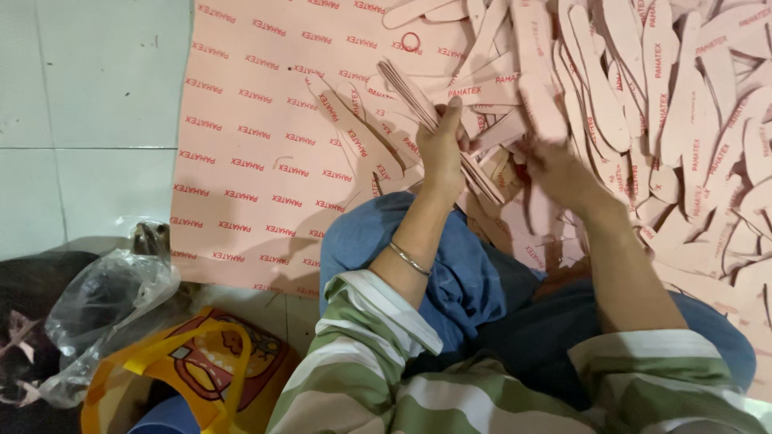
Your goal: The person sits on the floor and repeatedly picks up pink shoe insoles from a large pile, aligns them, and stacks them into a neat pile. The person occasionally uses scissors to trim or adjust the insoles. The task continues with consistent hand movements and stacking.
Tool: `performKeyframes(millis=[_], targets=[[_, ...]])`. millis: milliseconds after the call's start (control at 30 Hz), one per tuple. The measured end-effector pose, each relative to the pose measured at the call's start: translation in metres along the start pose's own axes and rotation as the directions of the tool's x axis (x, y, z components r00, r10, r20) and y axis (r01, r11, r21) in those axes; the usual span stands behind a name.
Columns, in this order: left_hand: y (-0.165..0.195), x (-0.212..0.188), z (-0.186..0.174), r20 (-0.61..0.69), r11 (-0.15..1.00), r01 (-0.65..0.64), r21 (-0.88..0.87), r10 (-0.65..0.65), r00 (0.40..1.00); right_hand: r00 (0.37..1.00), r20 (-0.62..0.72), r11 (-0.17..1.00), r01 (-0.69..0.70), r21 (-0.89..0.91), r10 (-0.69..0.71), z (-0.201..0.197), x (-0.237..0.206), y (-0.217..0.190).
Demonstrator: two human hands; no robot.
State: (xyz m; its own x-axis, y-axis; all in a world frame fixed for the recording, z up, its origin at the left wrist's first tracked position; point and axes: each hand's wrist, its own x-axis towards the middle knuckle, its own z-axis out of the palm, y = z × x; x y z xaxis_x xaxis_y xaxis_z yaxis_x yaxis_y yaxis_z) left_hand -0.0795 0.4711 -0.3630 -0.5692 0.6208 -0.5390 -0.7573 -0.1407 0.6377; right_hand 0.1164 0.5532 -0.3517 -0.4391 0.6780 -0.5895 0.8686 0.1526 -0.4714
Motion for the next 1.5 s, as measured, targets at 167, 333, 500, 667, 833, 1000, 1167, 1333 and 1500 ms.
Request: performKeyframes(millis=[167, 333, 500, 667, 833, 1000, 1167, 1333, 1500], targets=[[0.007, 0.002, -0.002, 0.016, 0.998, -0.013, -0.055, 0.014, 1.0, 0.948, -0.298, 0.965, 0.032, -0.259, -0.111, -0.034, -0.003, 0.023], [0.007, 0.003, -0.003, 0.01, 0.996, 0.02, -0.089, -0.019, 1.0, 0.985, -0.164, 0.904, -0.11, -0.413, 0.045, -0.017, 0.002, -0.003], [0.008, 0.003, -0.004, 0.043, 0.984, 0.075, -0.163, -0.069, 0.997, 0.955, -0.25, 0.896, -0.244, -0.371, 0.157, 0.003, 0.007, -0.025], [0.011, 0.002, -0.002, 0.041, 0.991, 0.051, -0.126, -0.046, 0.998, 0.917, -0.397, 0.88, -0.161, -0.446, -0.033, 0.004, 0.01, -0.016], [0.012, 0.001, -0.002, 0.054, 0.988, 0.036, -0.153, -0.028, 0.998, 0.903, -0.408, 0.931, -0.028, -0.365, -0.133, -0.01, 0.01, -0.016], [0.011, 0.004, -0.003, 0.032, 0.986, 0.063, -0.157, -0.059, 0.998, 0.955, -0.281, 0.994, 0.106, 0.008, -0.099, -0.047, -0.003, -0.01], [0.009, 0.007, -0.004, 0.015, 0.988, 0.07, -0.139, -0.069, 0.998, 0.9, -0.42, 0.982, -0.042, 0.186, 0.118, -0.079, 0.007, 0.046], [0.006, 0.009, 0.0, -0.011, 0.992, 0.073, -0.105, -0.075, 0.997, 0.822, -0.272, 0.85, -0.526, -0.025, 0.5, -0.077, 0.027, 0.087], [0.003, 0.011, 0.002, -0.005, 0.991, 0.084, -0.1, -0.085, 0.996, 0.861, -0.355, 0.913, -0.405, -0.046, 0.364, -0.078, 0.032, 0.074]])
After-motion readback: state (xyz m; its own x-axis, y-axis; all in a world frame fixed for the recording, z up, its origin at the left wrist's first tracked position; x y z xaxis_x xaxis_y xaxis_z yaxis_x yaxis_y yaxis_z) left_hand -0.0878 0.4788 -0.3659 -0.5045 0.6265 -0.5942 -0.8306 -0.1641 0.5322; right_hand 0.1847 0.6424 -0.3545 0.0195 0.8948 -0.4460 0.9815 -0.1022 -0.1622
